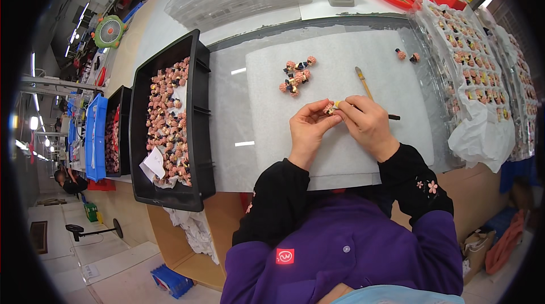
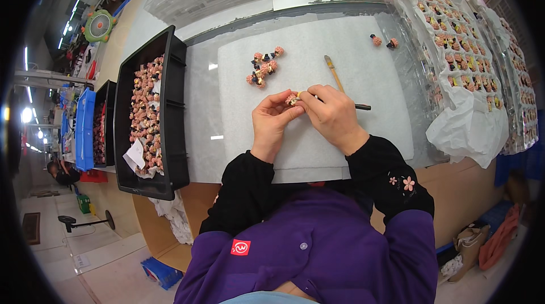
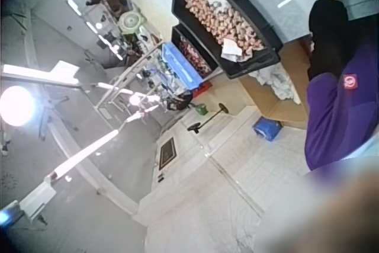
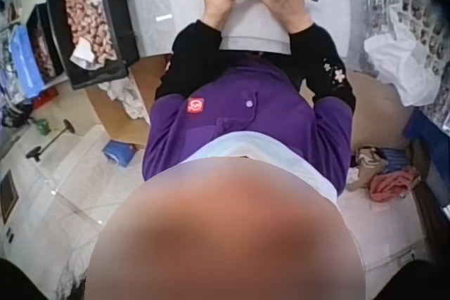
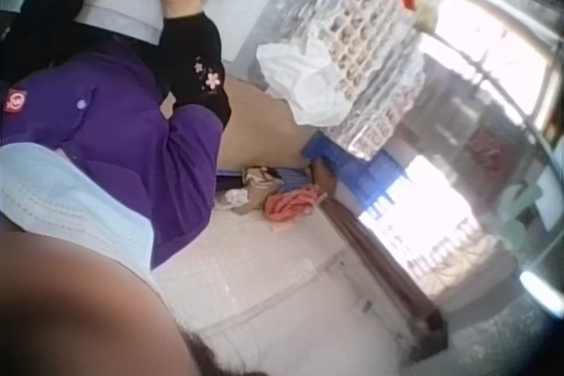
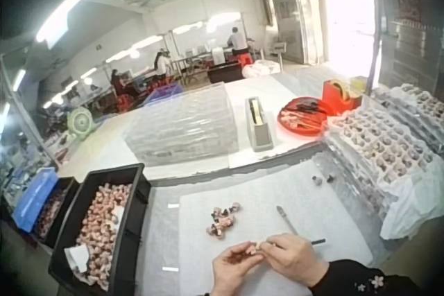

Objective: Detailing and painting small bear-shaped toy figures using a fine-tipped brush.

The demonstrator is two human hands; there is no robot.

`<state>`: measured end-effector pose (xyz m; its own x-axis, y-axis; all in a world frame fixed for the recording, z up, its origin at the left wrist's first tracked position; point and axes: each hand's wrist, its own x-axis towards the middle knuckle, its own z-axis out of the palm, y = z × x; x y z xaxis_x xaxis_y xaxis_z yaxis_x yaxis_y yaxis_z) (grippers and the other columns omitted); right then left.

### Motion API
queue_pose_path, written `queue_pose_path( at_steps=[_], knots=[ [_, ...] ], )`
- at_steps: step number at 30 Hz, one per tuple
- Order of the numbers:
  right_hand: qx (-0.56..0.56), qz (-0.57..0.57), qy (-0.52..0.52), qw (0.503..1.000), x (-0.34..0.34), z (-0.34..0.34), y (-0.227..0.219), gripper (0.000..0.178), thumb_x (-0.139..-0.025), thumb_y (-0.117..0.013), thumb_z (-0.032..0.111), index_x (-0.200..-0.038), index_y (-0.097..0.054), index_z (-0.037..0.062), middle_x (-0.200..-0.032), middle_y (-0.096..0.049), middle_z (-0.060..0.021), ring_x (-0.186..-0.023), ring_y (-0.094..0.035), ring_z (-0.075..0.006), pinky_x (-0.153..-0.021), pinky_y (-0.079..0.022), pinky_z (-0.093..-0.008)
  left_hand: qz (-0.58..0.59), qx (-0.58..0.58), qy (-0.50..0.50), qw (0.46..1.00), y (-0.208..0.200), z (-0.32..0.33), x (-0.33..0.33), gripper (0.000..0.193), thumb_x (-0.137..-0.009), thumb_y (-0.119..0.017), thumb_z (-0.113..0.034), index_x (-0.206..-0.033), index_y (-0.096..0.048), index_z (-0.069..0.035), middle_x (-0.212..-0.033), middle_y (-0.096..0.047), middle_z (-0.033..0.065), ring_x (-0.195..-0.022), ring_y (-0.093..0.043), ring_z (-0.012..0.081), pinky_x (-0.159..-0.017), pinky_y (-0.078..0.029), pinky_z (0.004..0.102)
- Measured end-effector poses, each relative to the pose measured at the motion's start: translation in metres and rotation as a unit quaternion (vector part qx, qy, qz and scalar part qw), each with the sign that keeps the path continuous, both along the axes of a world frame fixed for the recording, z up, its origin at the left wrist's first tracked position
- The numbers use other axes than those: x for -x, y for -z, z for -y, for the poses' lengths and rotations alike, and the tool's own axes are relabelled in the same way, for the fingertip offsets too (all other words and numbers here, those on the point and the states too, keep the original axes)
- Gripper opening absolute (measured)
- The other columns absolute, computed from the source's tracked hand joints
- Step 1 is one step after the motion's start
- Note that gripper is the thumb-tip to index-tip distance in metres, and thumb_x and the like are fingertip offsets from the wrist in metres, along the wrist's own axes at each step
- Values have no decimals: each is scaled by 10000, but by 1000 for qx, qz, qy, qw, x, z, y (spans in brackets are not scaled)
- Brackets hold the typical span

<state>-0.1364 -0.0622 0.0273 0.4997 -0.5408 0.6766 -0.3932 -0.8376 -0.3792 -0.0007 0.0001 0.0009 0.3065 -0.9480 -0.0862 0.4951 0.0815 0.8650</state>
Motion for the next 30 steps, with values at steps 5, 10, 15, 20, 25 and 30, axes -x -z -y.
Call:
queue_pose_path(
  at_steps=[5,10,15,20,25,30],
  knots=[
    [-1,-5,-8,1000,1,1,-2,158,-695,-677,92,-838,-612,71,-776,-588,-19,-641,-569,-183,-535,-463,-306,-1,3,0,1000,1,0,0,344,-713,-681,110,-1036,-576,54,-1009,-615,133,-883,-619,180,-799,-537,301],
    [7,-14,-20,1000,3,3,-5,169,-677,-683,97,-830,-612,84,-774,-587,-7,-632,-559,-174,-529,-457,-300,0,0,4,1000,0,0,0,357,-713,-681,109,-1049,-571,60,-1017,-613,138,-893,-615,182,-802,-537,302],
    [13,-6,-23,1000,3,3,-5,170,-670,-686,99,-821,-610,90,-772,-584,0,-625,-552,-169,-524,-453,-295,-9,0,3,1000,-2,0,0,364,-715,-682,105,-1059,-566,67,-1021,-612,142,-905,-612,185,-807,-536,304],
    [18,0,-16,1000,2,4,-2,159,-685,-686,97,-823,-610,84,-776,-585,-2,-624,-553,-169,-523,-452,-296,-1,-5,5,1000,-3,0,0,363,-720,-680,100,-1063,-563,72,-1025,-610,148,-907,-612,186,-812,-534,303],
    [12,-1,-20,1000,2,4,-5,152,-694,-687,91,-828,-616,79,-778,-592,-5,-627,-559,-172,-521,-455,-298,2,-10,7,1000,-5,0,0,365,-724,-676,100,-1070,-561,73,-1028,-610,149,-912,-612,187,-817,-532,304],
    [10,14,-27,999,2,4,-6,161,-691,-692,79,-837,-624,73,-773,-596,-16,-638,-570,-180,-527,-462,-300,-9,-6,15,1000,-4,0,-1,385,-747,-654,97,-1113,-539,78,-1044,-605,155,-929,-609,197,-829,-530,313]
  ],
)
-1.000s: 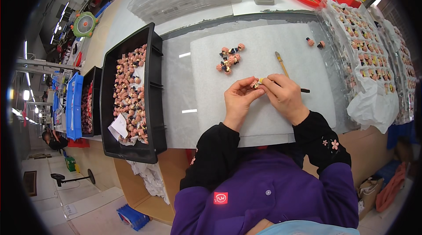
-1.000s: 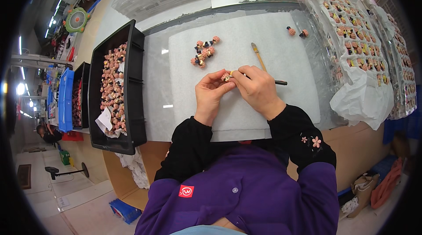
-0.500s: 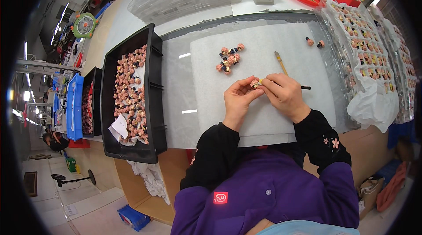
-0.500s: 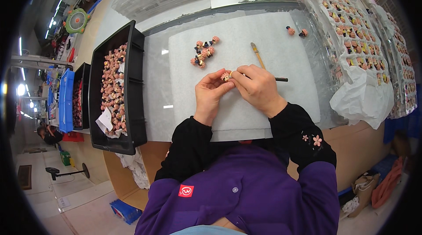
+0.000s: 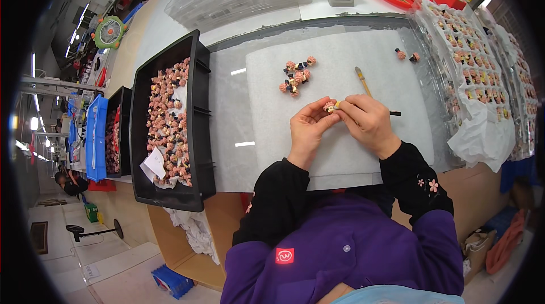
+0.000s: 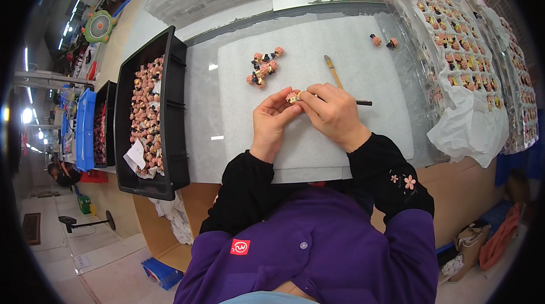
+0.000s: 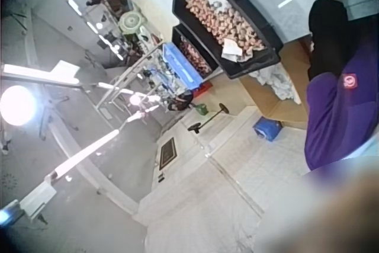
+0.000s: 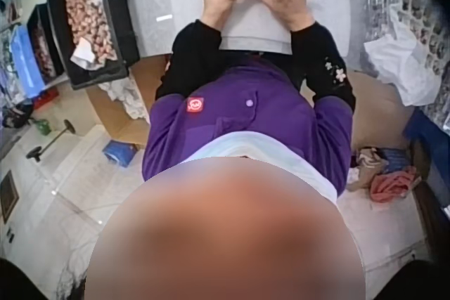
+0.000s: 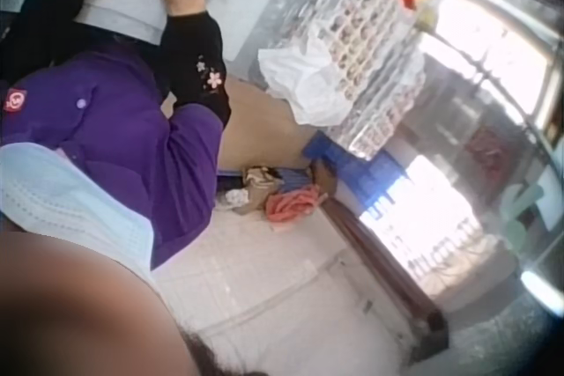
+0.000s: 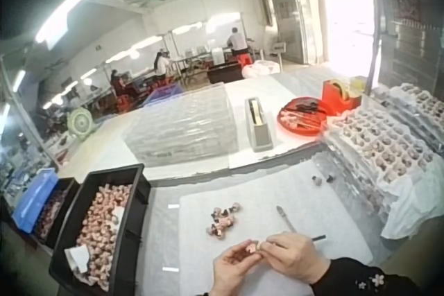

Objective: Detailing and painting small bear-shaped toy figures using a fine-tipped brush.

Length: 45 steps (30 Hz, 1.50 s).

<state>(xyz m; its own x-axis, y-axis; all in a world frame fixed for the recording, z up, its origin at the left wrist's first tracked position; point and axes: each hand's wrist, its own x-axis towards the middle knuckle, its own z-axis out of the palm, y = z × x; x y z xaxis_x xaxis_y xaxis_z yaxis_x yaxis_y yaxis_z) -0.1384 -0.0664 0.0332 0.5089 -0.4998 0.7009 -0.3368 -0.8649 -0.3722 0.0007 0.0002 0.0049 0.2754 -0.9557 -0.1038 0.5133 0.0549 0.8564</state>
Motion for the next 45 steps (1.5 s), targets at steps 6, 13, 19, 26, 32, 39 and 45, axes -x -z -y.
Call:
queue_pose_path(
  at_steps=[6,13,19,26,32,39,45],
  knots=[
    [-13,-1,16,1000,0,0,1,177,-700,-697,79,-860,-626,58,-775,-588,-41,-652,-577,-196,-539,-466,-308,-27,-2,13,1000,-1,1,-1,421,-776,-621,95,-1177,-493,88,-1080,-592,165,-958,-603,207,-846,-527,324],
    [-11,0,15,1000,-1,0,1,184,-703,-697,83,-871,-625,57,-777,-579,-41,-649,-570,-196,-540,-460,-307,-19,-10,28,999,-4,0,-2,427,-800,-591,84,-1208,-467,81,-1132,-570,179,-1012,-582,209,-899,-489,328],
    [-5,-1,22,1000,-1,0,2,185,-701,-700,90,-868,-627,61,-779,-577,-36,-638,-563,-189,-534,-454,-304,-27,-6,37,999,-1,1,-2,422,-807,-586,77,-1212,-467,78,-1130,-570,177,-1015,-581,208,-905,-489,334],
    [17,-13,41,999,-1,-1,2,194,-698,-701,103,-874,-630,65,-780,-573,-28,-630,-555,-181,-525,-448,-300,-26,-4,21,999,-2,1,0,424,-777,-630,79,-1180,-498,81,-1069,-601,158,-951,-603,188,-855,-514,306],
    [41,-28,53,997,-1,-3,0,174,-702,-688,110,-860,-623,74,-775,-568,-16,-616,-544,-176,-509,-438,-295,-15,-8,8,1000,-4,1,1,417,-764,-646,78,-1161,-517,78,-1041,-613,152,-922,-613,184,-838,-517,297],
    [42,-35,43,998,-1,-3,-1,182,-684,-684,90,-854,-620,76,-772,-566,-8,-611,-540,-171,-503,-433,-291,0,-7,2,1000,-1,0,1,419,-760,-650,80,-1159,-520,79,-1038,-614,150,-910,-616,182,-829,-520,294],
    [44,-24,51,997,-2,-4,0,177,-688,-688,91,-851,-622,71,-775,-570,-11,-613,-542,-172,-508,-439,-290,-8,2,3,1000,-2,1,2,416,-764,-644,82,-1161,-519,79,-1050,-610,156,-918,-615,191,-830,-521,303]
  ],
)
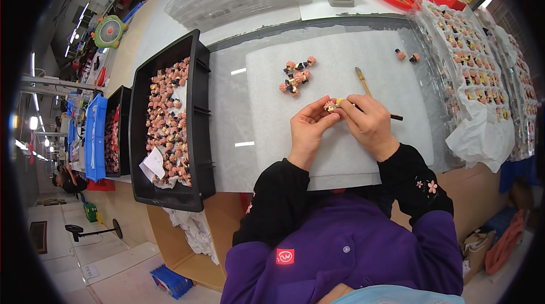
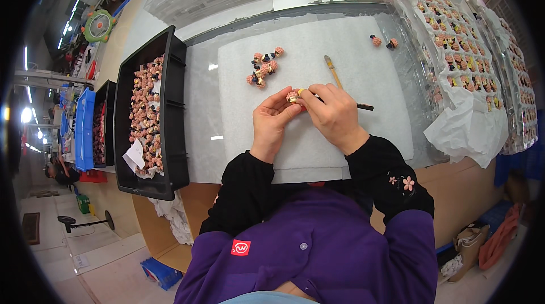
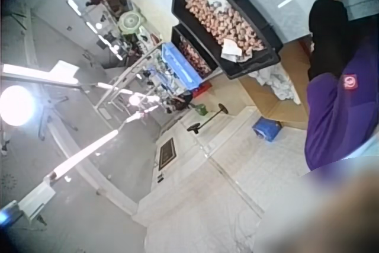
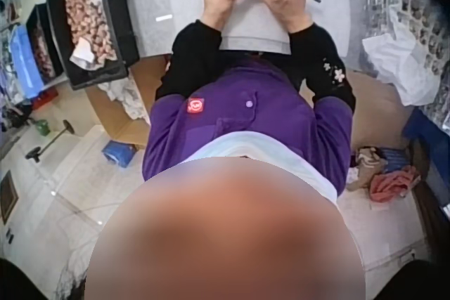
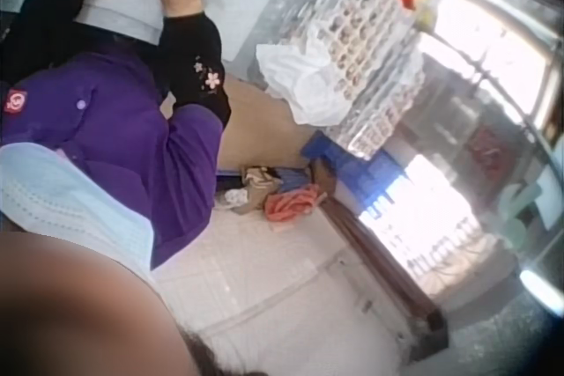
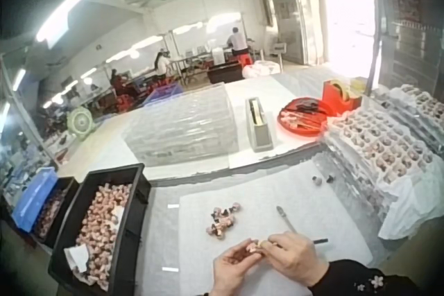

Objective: Detailing and painting small bear-shaped toy figures using a fine-tipped brush.

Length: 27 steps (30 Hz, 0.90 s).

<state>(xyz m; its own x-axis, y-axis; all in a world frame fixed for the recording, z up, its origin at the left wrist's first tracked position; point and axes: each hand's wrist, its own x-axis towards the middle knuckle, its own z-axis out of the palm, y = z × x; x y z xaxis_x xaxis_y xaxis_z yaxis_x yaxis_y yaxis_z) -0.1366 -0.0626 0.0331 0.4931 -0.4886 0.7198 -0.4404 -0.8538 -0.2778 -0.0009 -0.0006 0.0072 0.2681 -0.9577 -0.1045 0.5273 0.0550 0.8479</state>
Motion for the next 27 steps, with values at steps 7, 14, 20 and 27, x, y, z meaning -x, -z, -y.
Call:
queue_pose_path(
  at_steps=[7,14,20,27],
  knots=[
    [-2,-6,-3,1000,0,1,1,179,-693,-695,103,-854,-624,72,-777,-571,-12,-614,-543,-171,-509,-441,-291,4,1,0,1000,1,0,0,416,-761,-645,85,-1158,-520,80,-1046,-612,156,-919,-616,194,-830,-522,307],
    [-11,4,0,1000,0,0,1,185,-690,-694,98,-858,-622,75,-772,-572,-6,-615,-547,-170,-510,-442,-291,2,-1,2,1000,0,0,0,414,-761,-644,87,-1155,-520,80,-1036,-616,153,-916,-615,190,-826,-523,302],
    [-19,8,-12,1000,0,1,-1,185,-694,-699,103,-861,-624,77,-768,-574,-8,-617,-552,-176,-514,-445,-294,5,-2,19,1000,3,-1,-3,408,-784,-610,90,-1176,-498,77,-1121,-578,187,-988,-593,213,-882,-504,332],
    [-38,21,-15,999,0,1,2,189,-699,-705,101,-868,-626,75,-773,-582,-20,-639,-572,-185,-523,-457,-299,-3,-5,24,1000,1,0,-3,414,-786,-605,94,-1182,-485,70,-1137,-569,189,-998,-588,210,-887,-500,320]
  ],
)
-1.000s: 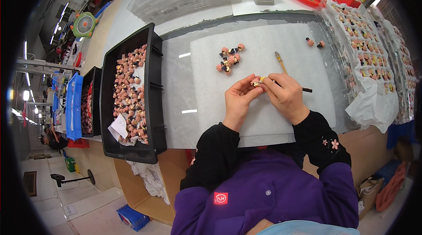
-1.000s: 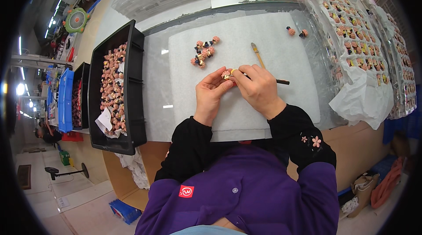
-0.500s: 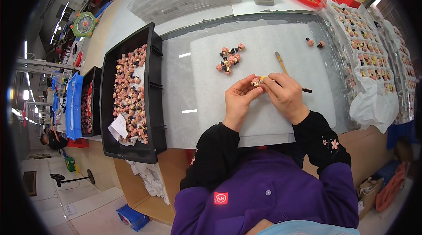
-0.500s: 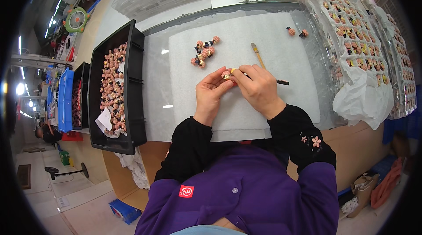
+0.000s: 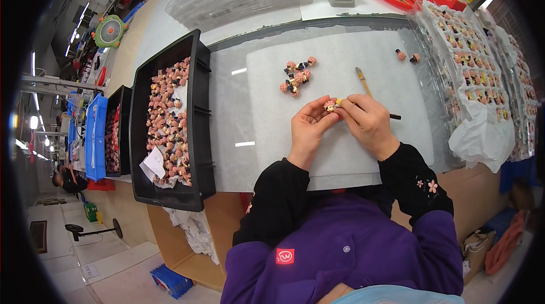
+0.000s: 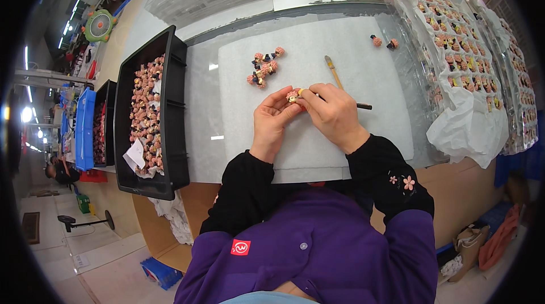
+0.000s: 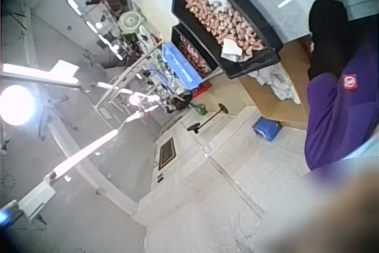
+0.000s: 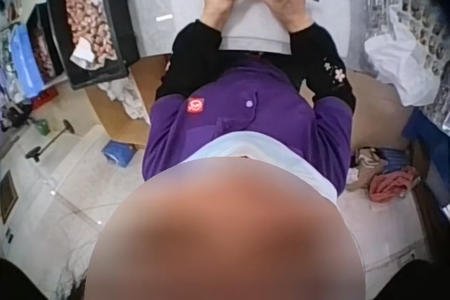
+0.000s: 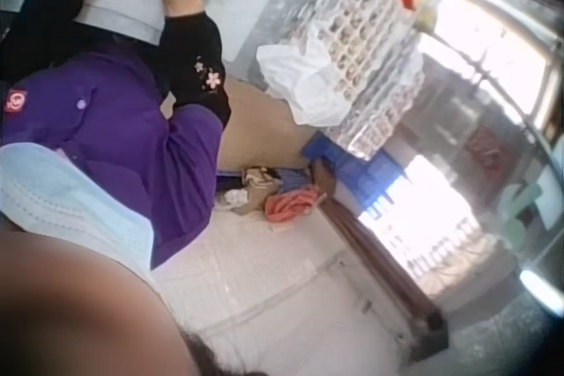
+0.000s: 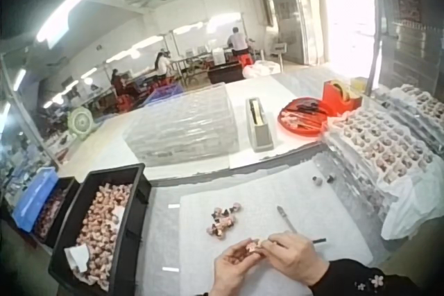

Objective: Detailing and painting small bear-shaped toy figures using a fine-tipped brush.

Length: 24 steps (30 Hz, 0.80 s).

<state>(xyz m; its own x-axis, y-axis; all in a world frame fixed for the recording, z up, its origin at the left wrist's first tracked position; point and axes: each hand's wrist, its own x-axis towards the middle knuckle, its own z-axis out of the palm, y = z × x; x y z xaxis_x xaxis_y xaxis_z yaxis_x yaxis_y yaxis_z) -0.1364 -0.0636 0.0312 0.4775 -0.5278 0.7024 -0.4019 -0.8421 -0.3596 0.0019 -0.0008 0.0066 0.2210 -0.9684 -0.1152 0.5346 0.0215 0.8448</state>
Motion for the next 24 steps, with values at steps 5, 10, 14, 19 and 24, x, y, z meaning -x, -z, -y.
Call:
queue_pose_path(
  at_steps=[5,10,14,19,24],
  knots=[
    [-7,5,-3,1000,0,0,1,190,-705,-706,104,-875,-627,72,-769,-585,-24,-640,-577,-188,-522,-461,-300,4,7,-4,1000,0,0,0,410,-780,-609,98,-1170,-486,69,-1149,-561,188,-1005,-582,208,-889,-499,324],
    [-2,0,4,1000,0,0,-1,190,-704,-705,104,-875,-629,69,-768,-584,-23,-637,-574,-181,-518,-459,-296,5,7,-6,1000,-2,0,1,407,-777,-613,97,-1165,-491,66,-1140,-566,180,-1002,-581,208,-887,-500,330],
    [15,-5,7,1000,0,0,0,187,-698,-702,102,-866,-630,62,-766,-580,-21,-626,-565,-178,-512,-453,-292,25,3,-11,1000,-2,-1,2,402,-771,-626,92,-1153,-504,61,-1125,-573,170,-993,-583,204,-878,-503,329],
    [25,-9,7,1000,0,0,-1,185,-695,-700,101,-861,-628,60,-767,-578,-23,-619,-559,-182,-510,-449,-295,28,0,-14,999,-1,-1,1,398,-768,-634,88,-1146,-513,60,-1107,-583,164,-978,-590,201,-870,-505,326],
    [33,-12,10,999,0,0,0,185,-689,-695,99,-857,-627,63,-770,-578,-22,-620,-557,-182,-511,-447,-293,16,9,-31,999,1,0,3,384,-750,-659,82,-1115,-542,63,-1040,-607,138,-917,-609,189,-828,-530,319]
  ],
)
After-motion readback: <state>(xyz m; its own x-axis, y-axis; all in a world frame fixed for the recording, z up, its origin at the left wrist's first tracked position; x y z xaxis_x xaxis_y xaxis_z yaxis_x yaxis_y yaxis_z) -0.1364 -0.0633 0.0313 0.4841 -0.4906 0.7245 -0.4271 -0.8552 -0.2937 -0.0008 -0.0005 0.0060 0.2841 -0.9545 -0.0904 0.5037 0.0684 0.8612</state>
